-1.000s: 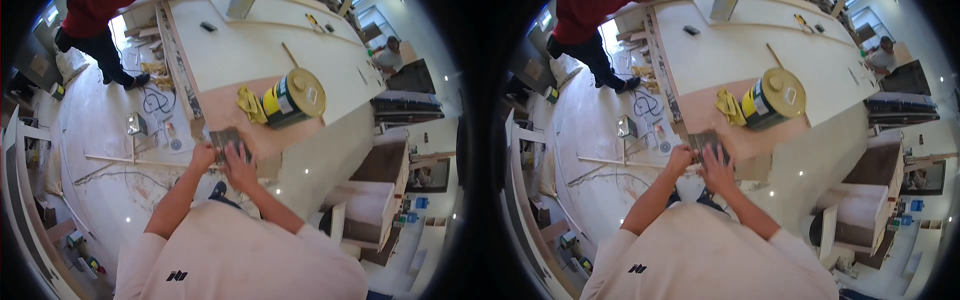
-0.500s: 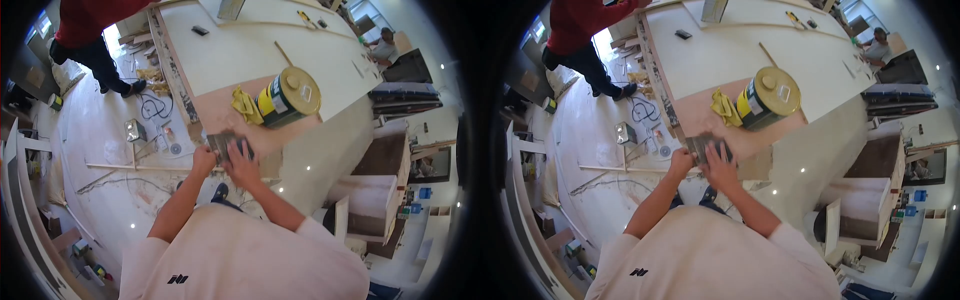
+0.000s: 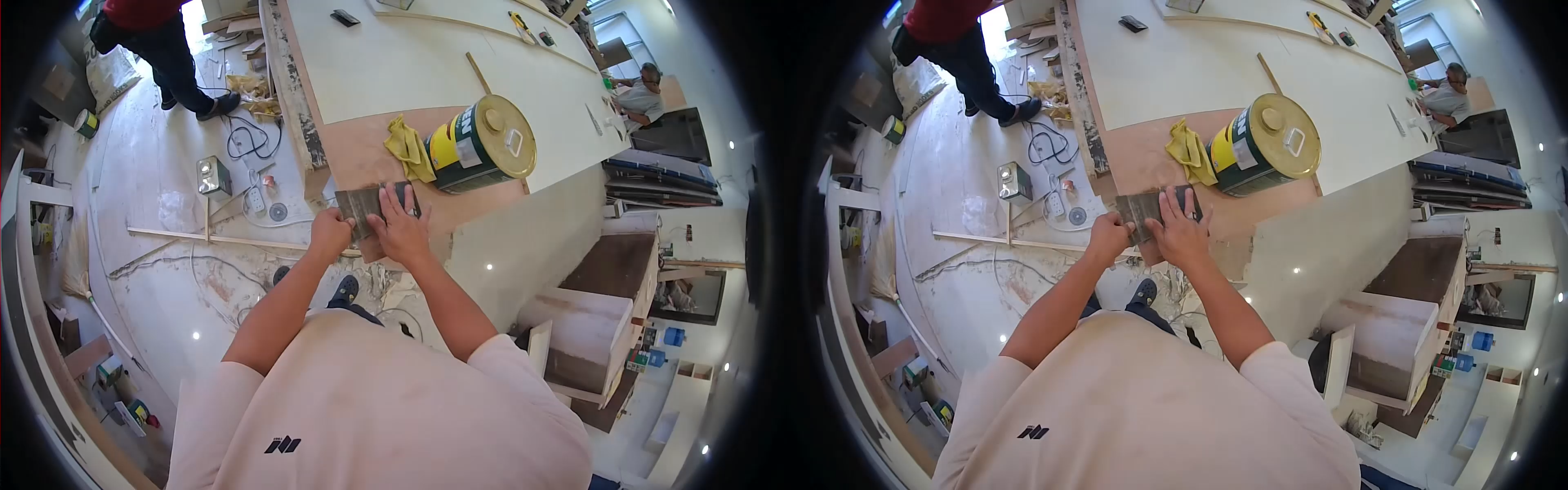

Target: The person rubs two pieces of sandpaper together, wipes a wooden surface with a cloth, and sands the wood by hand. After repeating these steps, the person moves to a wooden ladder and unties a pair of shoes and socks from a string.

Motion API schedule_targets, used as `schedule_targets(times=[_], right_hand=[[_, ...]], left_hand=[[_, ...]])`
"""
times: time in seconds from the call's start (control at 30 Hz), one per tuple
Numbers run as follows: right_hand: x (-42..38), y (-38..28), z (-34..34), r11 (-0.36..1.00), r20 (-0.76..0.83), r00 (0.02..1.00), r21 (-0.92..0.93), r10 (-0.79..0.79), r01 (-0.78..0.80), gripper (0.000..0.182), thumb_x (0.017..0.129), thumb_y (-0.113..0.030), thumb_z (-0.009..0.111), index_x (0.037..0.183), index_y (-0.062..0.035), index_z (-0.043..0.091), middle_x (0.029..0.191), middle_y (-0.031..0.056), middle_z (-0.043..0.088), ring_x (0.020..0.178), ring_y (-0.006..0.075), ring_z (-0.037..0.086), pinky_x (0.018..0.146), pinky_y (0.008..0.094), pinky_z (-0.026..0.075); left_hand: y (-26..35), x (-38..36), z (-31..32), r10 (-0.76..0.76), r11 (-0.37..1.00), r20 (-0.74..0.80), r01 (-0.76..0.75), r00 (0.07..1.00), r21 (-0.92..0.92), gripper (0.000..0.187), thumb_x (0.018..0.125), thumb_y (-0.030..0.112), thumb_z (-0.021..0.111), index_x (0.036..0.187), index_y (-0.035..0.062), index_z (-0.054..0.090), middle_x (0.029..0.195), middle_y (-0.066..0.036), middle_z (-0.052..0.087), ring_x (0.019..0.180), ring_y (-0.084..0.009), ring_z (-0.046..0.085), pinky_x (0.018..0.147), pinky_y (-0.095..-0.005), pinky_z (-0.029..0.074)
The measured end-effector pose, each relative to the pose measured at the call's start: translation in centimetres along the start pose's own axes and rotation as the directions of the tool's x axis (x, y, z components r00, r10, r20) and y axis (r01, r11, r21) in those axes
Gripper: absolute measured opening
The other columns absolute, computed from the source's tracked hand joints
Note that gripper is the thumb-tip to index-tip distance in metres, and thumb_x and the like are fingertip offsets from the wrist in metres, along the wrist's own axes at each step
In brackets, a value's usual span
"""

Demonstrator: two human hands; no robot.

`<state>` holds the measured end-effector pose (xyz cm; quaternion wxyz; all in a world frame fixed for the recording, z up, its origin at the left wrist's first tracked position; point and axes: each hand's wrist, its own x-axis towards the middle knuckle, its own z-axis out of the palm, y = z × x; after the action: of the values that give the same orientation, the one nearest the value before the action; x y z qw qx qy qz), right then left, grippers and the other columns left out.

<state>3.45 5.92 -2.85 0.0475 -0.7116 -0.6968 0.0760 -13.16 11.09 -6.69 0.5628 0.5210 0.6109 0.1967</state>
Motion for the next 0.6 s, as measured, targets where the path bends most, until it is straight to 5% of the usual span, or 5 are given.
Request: schedule_targets(times=[0.13, 0.3, 0.43, 0.47, 0.6], right_hand=[[-3.0, -0.4, 1.5, 0.997, -0.029, 0.999, -0.061, -0.04, 0.038, 0.064, 0.094, -0.05, 0.047, 0.141, -0.0064, 0.045, 0.153, 0.0096, 0.037, 0.144, 0.0386, 0.025, 0.103, 0.0751, 0.015], [2.5, -1.3, 1.5, 0.998, -0.017, 0.997, 0.007, -0.069, 0.069, 0.066, 0.092, -0.049, 0.053, 0.142, -0.0067, 0.045, 0.157, 0.0115, 0.029, 0.145, 0.04, 0.022, 0.103, 0.0756, 0.013], [-5.3, -1.1, 2.7, 0.983, 0.085, 0.981, -0.044, -0.176, 0.18, 0.064, 0.093, -0.047, 0.052, 0.142, -0.0062, 0.045, 0.156, 0.0128, 0.029, 0.142, 0.0429, 0.027, 0.1, 0.0763, 0.019], [-5.5, -1.4, 1.7, 0.981, 0.113, 0.976, -0.035, -0.187, 0.192, 0.064, 0.094, -0.045, 0.051, 0.143, -0.0049, 0.043, 0.156, 0.013, 0.03, 0.141, 0.0421, 0.029, 0.102, 0.0744, 0.019], [1.8, -2.1, 1.2, 0.979, -0.034, 0.979, -0.039, -0.203, 0.202, 0.064, 0.094, -0.043, 0.052, 0.143, -0.0035, 0.042, 0.154, 0.0127, 0.034, 0.141, 0.039, 0.031, 0.107, 0.0688, 0.017]], left_hand=[[-0.7, 1.1, -0.1, 0.118, 0.99, -0.008, -0.117, 0.993, 0.082, 0.023, 0.078, 0.018, 0.072, 0.074, -0.0029, 0.064, 0.062, -0.017, 0.062, 0.058, -0.026, 0.063, 0.054, -0.0401, 0.048], [-1.2, 0.3, 0.7, 0.001, 1.0, -0.005, 0.0, 1.0, 0.009, 0.027, 0.074, 0.021, 0.076, 0.074, -0.0038, 0.064, 0.074, -0.024, 0.064, 0.073, -0.0384, 0.064, 0.066, -0.046, 0.049], [-1.9, 1.8, 0.2, 0.067, 0.998, 0.013, -0.067, 0.998, 0.002, 0.026, 0.073, 0.02, 0.076, 0.074, -0.0039, 0.065, 0.072, -0.024, 0.064, 0.069, -0.0378, 0.063, 0.065, -0.0454, 0.048], [-3.9, 3.2, 1.1, 0.088, 0.994, 0.051, -0.084, 0.995, -0.077, 0.021, 0.082, 0.01, 0.071, 0.069, -0.0018, 0.061, 0.061, -0.009, 0.059, 0.058, -0.0167, 0.06, 0.052, -0.0334, 0.049], [-1.9, 1.7, 0.1, -0.032, 0.935, 0.142, 0.08, 0.989, -0.344, 0.02, 0.084, 0.007, 0.07, 0.07, -0.0015, 0.06, 0.064, -0.007, 0.06, 0.057, -0.0149, 0.059, 0.049, -0.0299, 0.048]])
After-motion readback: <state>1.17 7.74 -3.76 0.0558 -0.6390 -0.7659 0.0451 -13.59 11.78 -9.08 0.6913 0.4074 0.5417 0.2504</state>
